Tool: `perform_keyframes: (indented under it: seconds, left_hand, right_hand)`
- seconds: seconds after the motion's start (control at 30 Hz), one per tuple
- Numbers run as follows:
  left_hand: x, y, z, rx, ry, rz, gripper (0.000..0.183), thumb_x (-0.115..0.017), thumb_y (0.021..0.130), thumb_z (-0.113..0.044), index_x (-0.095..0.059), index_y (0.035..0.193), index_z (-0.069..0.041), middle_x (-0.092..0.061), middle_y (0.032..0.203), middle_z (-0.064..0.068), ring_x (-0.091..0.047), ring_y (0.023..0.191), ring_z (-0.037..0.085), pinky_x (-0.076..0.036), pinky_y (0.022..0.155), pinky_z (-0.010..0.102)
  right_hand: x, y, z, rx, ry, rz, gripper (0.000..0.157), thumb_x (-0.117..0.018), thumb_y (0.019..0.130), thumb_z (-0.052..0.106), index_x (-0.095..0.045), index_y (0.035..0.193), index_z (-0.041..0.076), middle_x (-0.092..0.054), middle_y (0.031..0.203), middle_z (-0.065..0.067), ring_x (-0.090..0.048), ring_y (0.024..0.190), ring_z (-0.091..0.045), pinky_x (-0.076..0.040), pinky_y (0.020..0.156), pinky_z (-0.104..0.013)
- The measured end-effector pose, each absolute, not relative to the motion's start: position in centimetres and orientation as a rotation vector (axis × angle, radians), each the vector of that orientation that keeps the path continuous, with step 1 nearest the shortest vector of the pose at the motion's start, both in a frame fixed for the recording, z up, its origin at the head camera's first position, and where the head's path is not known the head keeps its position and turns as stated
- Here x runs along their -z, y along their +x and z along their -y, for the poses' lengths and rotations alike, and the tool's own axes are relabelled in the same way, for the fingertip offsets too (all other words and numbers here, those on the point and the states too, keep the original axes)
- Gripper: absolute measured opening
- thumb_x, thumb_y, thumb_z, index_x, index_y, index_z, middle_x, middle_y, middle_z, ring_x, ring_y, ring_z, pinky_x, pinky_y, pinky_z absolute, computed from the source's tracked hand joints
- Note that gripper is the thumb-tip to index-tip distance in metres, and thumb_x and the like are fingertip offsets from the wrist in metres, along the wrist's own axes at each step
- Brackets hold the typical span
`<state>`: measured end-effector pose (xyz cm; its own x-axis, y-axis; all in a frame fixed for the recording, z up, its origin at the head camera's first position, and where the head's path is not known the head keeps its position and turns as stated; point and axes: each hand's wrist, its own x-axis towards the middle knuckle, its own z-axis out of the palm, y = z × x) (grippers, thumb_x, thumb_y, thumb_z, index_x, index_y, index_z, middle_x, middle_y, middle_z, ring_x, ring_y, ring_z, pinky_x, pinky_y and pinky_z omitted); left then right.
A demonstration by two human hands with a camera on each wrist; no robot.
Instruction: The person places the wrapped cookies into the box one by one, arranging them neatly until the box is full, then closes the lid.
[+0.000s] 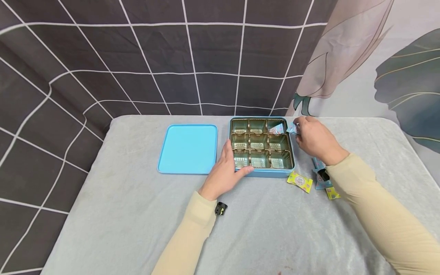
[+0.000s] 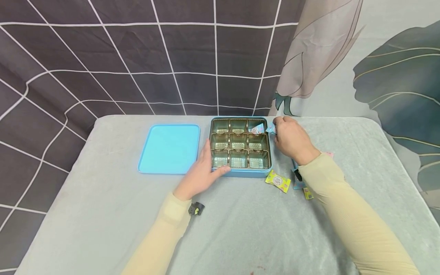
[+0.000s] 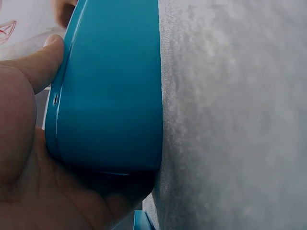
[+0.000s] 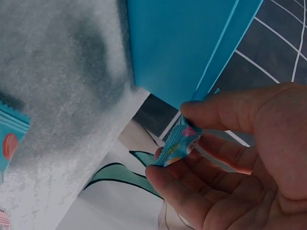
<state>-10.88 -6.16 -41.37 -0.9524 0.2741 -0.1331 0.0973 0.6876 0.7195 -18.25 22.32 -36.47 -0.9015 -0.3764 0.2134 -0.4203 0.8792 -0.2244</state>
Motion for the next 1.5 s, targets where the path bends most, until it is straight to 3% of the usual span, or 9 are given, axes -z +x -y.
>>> perform_keyframes:
  seconds: [1.5]
  left_hand:
    - [41.5,-11.0,6.1,-1.115,0.290,-2.668,0.110,-0.060,0.095,-0.059,0.010,0.160,-0.006,0.007,0.168,0.014,-0.007,0.152,0.028,-0.018,0.120,0.046]
  right_hand:
    - [35.2,-18.9,-19.8,-0.371,0.647,2.934,0.038,-0.063,0.083,-0.007,-0.055,0.119,-0.016,-0.060,0.102,-0.032,-0.059,0.095,-0.043,-0.050,0.083,-0.055]
